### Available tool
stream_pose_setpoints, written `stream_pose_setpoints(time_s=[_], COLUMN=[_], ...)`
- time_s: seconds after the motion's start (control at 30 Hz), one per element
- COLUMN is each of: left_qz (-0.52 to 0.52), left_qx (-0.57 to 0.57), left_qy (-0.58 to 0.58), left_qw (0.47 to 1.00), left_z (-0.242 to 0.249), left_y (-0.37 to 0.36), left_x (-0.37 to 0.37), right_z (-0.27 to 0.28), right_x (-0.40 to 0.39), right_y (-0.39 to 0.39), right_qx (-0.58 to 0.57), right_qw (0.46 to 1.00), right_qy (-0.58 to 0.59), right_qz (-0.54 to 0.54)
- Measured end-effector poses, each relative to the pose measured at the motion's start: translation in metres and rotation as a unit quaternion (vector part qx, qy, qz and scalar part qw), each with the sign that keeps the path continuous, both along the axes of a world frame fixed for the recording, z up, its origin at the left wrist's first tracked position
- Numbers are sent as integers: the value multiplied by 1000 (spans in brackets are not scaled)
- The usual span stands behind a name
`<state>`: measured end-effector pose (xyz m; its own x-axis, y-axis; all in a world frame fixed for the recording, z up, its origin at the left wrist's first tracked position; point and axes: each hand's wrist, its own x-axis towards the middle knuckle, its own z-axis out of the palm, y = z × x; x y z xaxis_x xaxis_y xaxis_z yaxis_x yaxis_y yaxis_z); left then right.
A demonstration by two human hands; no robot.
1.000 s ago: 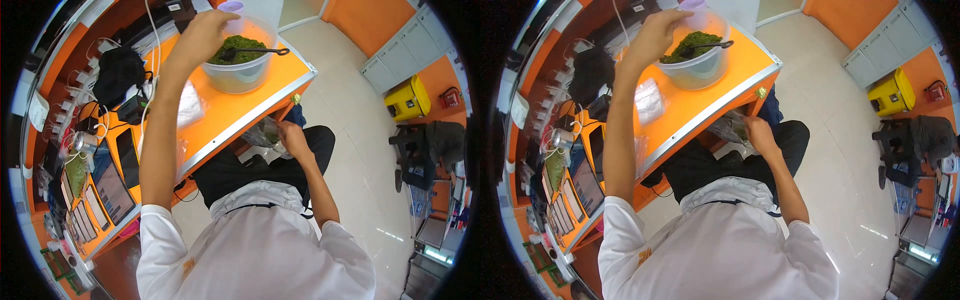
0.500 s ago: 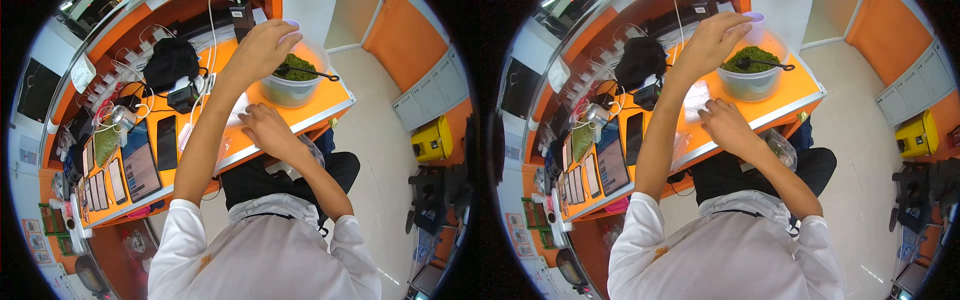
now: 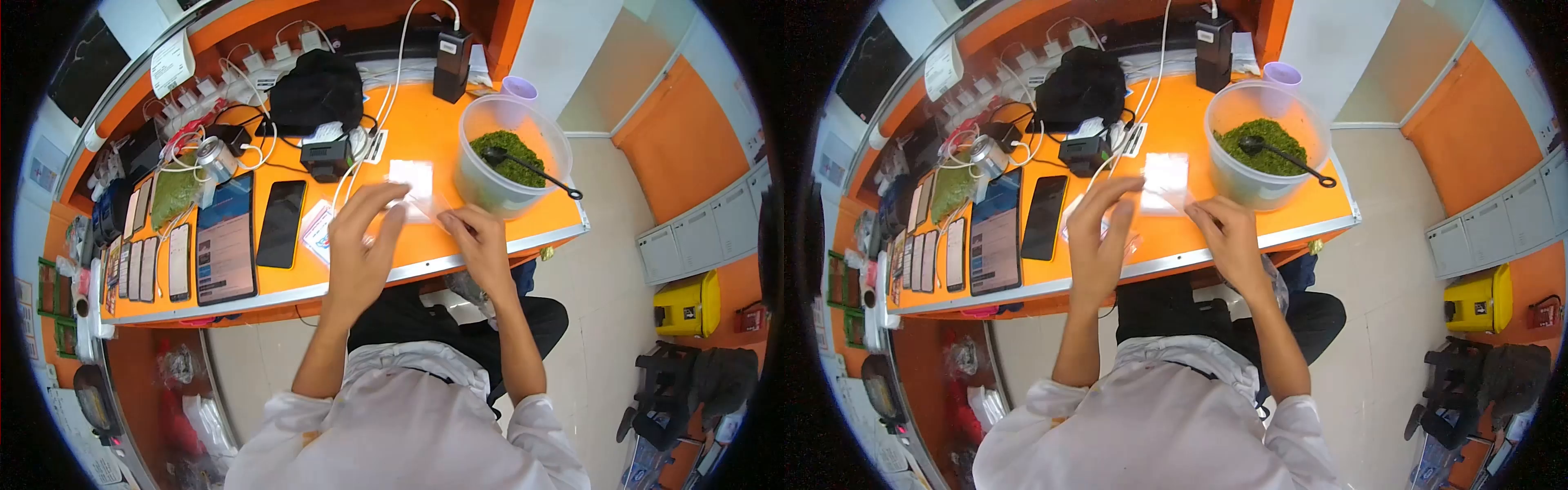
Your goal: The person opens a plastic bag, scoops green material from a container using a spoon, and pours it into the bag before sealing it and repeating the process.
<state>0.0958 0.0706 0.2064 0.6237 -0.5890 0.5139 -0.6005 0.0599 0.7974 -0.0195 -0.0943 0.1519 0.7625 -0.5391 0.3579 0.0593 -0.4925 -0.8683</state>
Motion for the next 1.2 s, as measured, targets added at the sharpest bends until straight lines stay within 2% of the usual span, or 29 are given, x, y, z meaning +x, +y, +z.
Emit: stream_pose_setpoints(time_s=[0.03,0.07,0.1,0.13,0.17,0.2,0.27,0.3,0.37,0.4,0.43,0.5,0.63,0.77,0.8,0.83,0.87,0.9,0.93,0.97,1.03,1.1,1.2], left_qz=[27,21,10,-4,-14,-114,-284,-293,-359,-383,-389,-402,-413,-384,-376,-367,-365,-343,-319,-317,-308,-317,-327], left_qx=[-28,-37,-27,-15,-21,-18,11,9,0,12,16,61,34,39,37,36,44,60,75,80,68,76,95], left_qy=[53,57,129,202,211,311,470,477,649,665,666,665,704,703,678,651,650,589,522,522,486,477,438], left_qw=[998,997,991,979,977,943,836,829,670,641,636,627,577,597,631,664,664,729,788,788,815,816,832], left_z=[-18,-29,-39,-47,-53,-59,-73,-80,-91,-96,-103,-114,-131,-137,-137,-138,-141,-143,-145,-145,-143,-144,-140], left_y=[4,7,10,9,6,2,-10,-17,-27,-30,-32,-35,-38,-35,-34,-32,-29,-27,-25,-24,-20,-21,-22], left_x=[-7,-19,-33,-45,-57,-69,-81,-86,-94,-98,-103,-113,-119,-114,-112,-109,-108,-107,-107,-109,-113,-115,-113], right_z=[2,3,3,2,2,-2,-8,-10,-16,-18,-20,-26,-41,-53,-52,-51,-51,-49,-45,-42,-32,-32,-41], right_x=[-11,-22,-37,-53,-68,-81,-102,-113,-129,-137,-144,-157,-173,-172,-168,-164,-163,-164,-165,-167,-163,-152,-150], right_y=[2,10,13,14,16,18,23,23,25,24,25,25,29,30,31,32,33,37,40,44,55,64,69], right_qx=[38,149,140,276,406,408,429,424,414,412,410,456,470,450,329,197,68,74,9,-56,11,29,51], right_qw=[999,987,989,957,905,901,888,892,891,888,888,852,844,855,906,926,915,914,934,947,983,987,981], right_qy=[-10,-41,-37,-84,-131,-147,-163,-158,-166,-170,-171,-236,-241,-211,-119,-23,54,53,69,86,84,101,118], right_qz=[-24,-34,-41,-16,8,5,-9,-20,-82,-113,-122,-101,-97,-145,-237,-322,-394,-396,-351,-304,-161,-123,-143])
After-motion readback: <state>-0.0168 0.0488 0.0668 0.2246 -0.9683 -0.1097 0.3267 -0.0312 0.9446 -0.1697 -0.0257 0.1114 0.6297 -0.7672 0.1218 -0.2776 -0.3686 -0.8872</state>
